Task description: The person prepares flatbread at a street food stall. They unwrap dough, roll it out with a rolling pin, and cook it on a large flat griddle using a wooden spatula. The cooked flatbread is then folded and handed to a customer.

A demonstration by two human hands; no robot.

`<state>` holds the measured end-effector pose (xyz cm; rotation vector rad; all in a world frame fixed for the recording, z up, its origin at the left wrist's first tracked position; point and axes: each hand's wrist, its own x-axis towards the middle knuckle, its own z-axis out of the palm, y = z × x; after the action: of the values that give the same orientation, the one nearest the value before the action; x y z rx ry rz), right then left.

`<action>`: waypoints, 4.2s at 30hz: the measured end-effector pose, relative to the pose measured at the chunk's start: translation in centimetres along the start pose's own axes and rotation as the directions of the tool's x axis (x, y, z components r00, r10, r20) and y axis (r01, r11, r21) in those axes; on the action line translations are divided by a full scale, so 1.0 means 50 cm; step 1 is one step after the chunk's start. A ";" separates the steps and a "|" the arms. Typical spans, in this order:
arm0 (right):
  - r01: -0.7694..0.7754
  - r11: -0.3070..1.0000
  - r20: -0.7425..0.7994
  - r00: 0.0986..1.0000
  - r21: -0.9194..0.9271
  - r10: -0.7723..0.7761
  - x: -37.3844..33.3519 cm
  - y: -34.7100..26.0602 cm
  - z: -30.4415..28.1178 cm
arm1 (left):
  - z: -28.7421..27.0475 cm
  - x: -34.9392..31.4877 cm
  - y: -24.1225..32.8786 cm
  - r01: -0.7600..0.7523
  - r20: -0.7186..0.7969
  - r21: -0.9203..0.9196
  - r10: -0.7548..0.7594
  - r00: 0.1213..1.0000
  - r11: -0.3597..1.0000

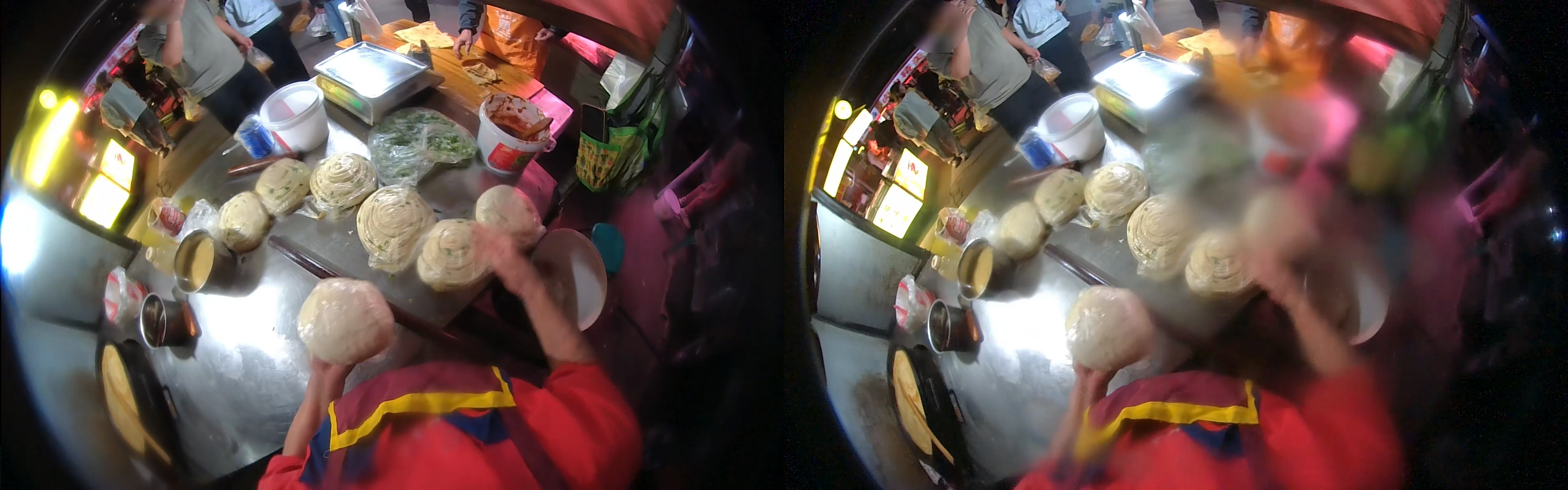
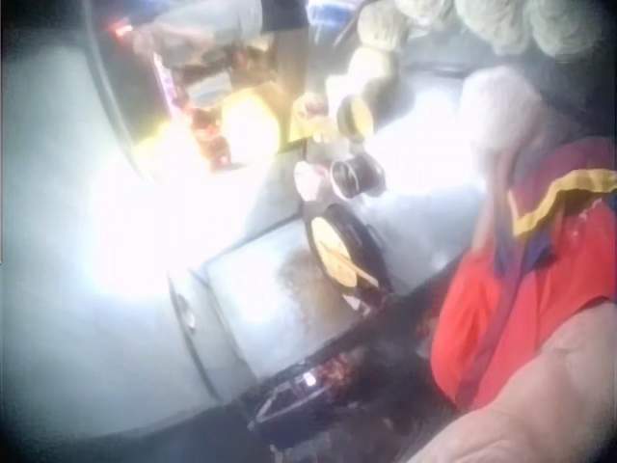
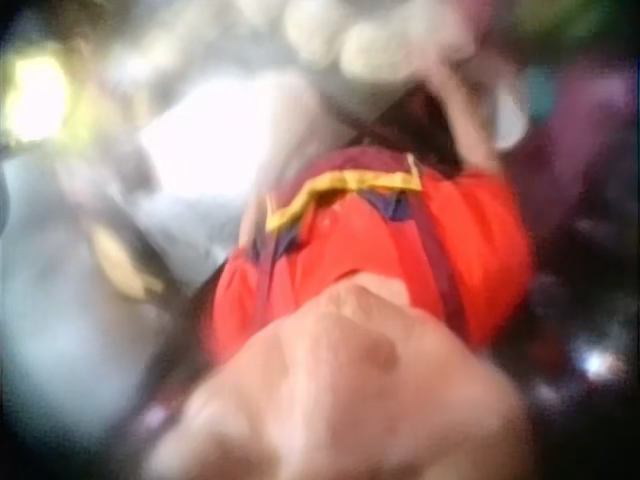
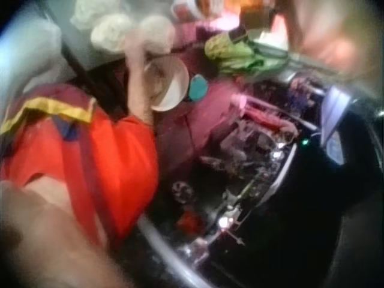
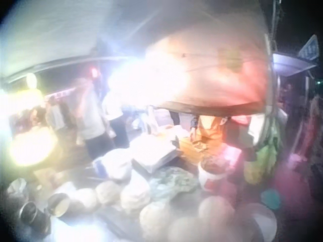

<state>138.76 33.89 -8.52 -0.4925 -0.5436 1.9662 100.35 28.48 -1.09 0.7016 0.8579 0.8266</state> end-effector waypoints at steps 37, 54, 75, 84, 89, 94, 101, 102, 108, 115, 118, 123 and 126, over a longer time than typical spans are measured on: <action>-0.397 -0.526 -0.112 0.864 -0.752 -0.492 0.130 0.120 0.116 | -0.410 -0.333 -0.195 0.572 -0.504 0.813 0.620 0.602 0.106; -0.550 0.036 -0.524 0.772 -0.834 -0.360 0.388 0.029 -0.048 | -0.406 -0.443 -0.171 0.339 -0.490 0.872 0.637 0.595 0.354; -0.238 0.794 -0.457 0.887 -0.560 -0.056 0.329 0.023 0.086 | -0.223 -0.372 -0.115 0.247 -0.605 0.763 0.525 0.599 0.598; -0.374 0.922 -0.399 0.863 -0.095 0.310 0.377 0.022 0.033 | -0.237 -0.376 -0.150 0.285 -0.504 0.857 0.582 0.638 0.430; -0.248 0.871 -0.285 0.949 -0.424 0.131 0.342 0.024 0.125 | -0.229 -0.404 -0.142 0.329 -0.548 0.830 0.553 0.628 0.449; -0.308 0.851 -0.344 0.925 -0.425 0.163 0.382 0.032 0.074 | -0.270 -0.409 -0.146 0.225 -0.515 0.838 0.586 0.625 0.497; -0.499 -0.342 -0.167 0.725 -0.796 -0.668 0.363 0.056 0.011 | -0.404 -0.429 -0.136 0.134 -0.303 0.945 0.647 0.699 0.299; -0.472 -0.398 -0.104 0.737 -0.787 -0.668 0.355 0.069 0.023 | -0.425 -0.432 -0.140 0.139 -0.314 0.941 0.646 0.696 0.308; -0.269 -0.733 0.413 0.682 -0.625 -0.603 0.369 0.137 0.012 | -0.490 -0.404 -0.112 0.217 -0.257 0.966 0.596 0.760 0.139; -0.276 0.630 -0.467 0.871 -0.726 -0.156 0.650 0.386 0.163 | -0.490 -0.337 -0.102 0.357 -0.247 0.926 0.520 0.818 -0.122; 0.055 0.944 -0.497 0.839 -0.325 -0.220 0.803 0.254 -0.111 | -0.474 -0.282 -0.058 0.218 -0.109 0.961 0.488 0.866 -0.172; 0.130 0.699 -0.189 0.913 -0.704 -0.361 0.983 0.411 0.239 | -0.453 -0.337 -0.071 0.457 -0.358 0.878 0.437 0.825 -0.145; 0.051 0.497 -0.095 0.960 -0.866 -0.264 1.037 0.338 0.244 | -0.445 -0.318 -0.052 0.441 -0.350 0.888 0.430 0.832 -0.129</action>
<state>98.02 71.83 -13.67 -1.2186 -1.3955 1.2966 75.84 18.14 -8.04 1.9457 2.2030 0.0560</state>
